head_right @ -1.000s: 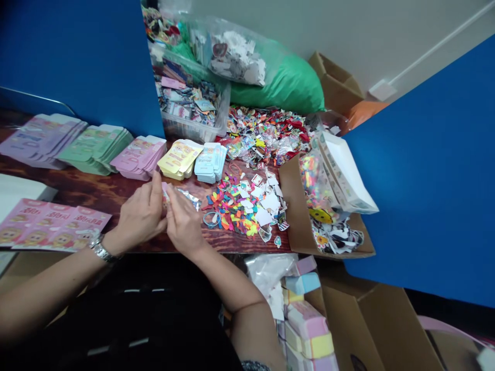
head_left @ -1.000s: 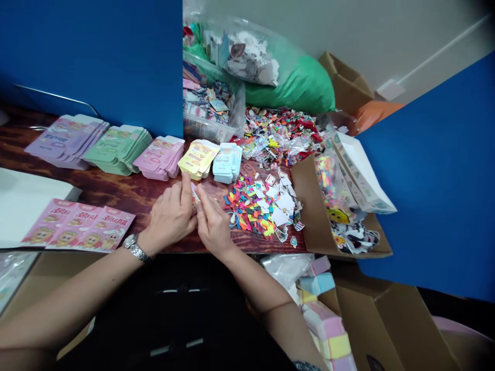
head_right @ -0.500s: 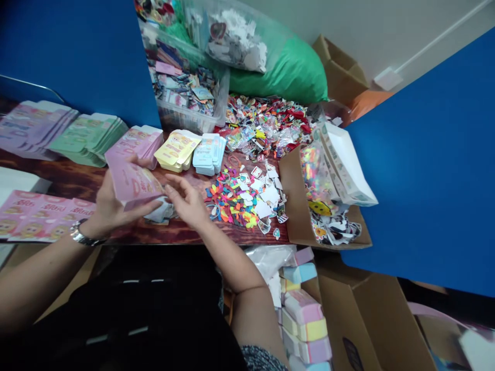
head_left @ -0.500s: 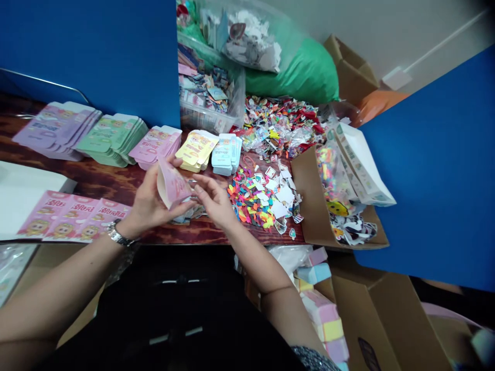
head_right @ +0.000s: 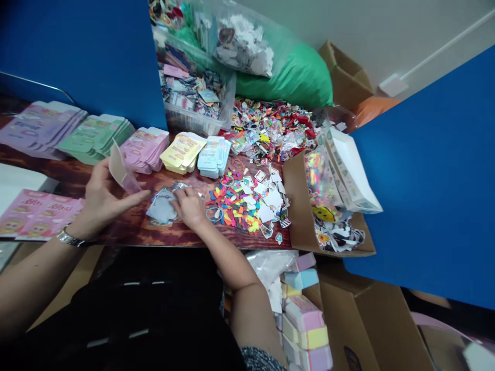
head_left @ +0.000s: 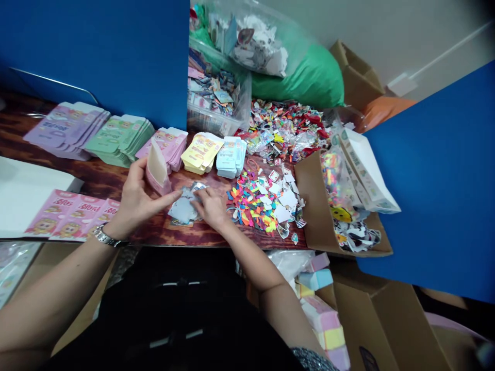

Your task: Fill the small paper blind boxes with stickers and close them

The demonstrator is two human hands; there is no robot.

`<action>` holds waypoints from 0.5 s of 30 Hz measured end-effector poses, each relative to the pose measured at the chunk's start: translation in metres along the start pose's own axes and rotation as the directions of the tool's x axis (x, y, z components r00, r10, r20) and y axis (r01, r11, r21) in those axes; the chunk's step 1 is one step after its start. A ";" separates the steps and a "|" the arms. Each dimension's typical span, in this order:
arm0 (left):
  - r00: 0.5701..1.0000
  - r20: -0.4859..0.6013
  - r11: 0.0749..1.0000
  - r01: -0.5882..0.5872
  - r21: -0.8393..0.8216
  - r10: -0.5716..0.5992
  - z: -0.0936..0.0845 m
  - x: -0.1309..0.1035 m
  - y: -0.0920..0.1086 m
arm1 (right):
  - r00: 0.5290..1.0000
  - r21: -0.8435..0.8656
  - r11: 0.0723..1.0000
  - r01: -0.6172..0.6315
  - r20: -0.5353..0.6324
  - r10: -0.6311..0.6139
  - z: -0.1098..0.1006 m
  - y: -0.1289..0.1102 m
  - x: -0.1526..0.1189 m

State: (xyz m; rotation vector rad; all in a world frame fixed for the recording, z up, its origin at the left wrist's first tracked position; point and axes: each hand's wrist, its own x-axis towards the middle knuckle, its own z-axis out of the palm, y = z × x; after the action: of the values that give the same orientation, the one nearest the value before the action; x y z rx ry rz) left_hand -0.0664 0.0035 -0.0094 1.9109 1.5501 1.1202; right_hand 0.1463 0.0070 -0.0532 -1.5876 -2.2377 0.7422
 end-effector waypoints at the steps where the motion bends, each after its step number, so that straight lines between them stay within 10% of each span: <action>1: 1.000 -0.011 1.000 0.021 -0.015 -0.022 0.001 -0.001 -0.002 | 0.998 0.122 0.993 0.006 -0.057 0.001 -0.004 0.005 -0.002; 5: 0.996 -0.059 0.996 0.075 0.052 -0.072 0.003 -0.003 -0.008 | 0.897 0.564 0.815 0.132 -0.417 0.144 -0.031 0.015 -0.013; 9: 0.998 0.004 0.990 0.064 0.124 -0.065 0.012 -0.006 -0.007 | 0.708 0.549 0.798 0.251 -0.666 0.235 -0.062 0.005 -0.023; 15: 0.995 0.082 0.975 -0.064 0.213 0.047 0.034 -0.014 0.000 | 0.822 0.194 0.954 0.229 -0.563 -0.083 -0.063 -0.010 -0.033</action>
State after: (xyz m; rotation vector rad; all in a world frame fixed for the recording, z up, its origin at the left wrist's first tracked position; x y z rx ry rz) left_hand -0.0398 -0.0043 -0.0329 2.1242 1.6421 0.9201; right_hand 0.1832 -0.0117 0.0062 -1.2655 -1.7416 0.4267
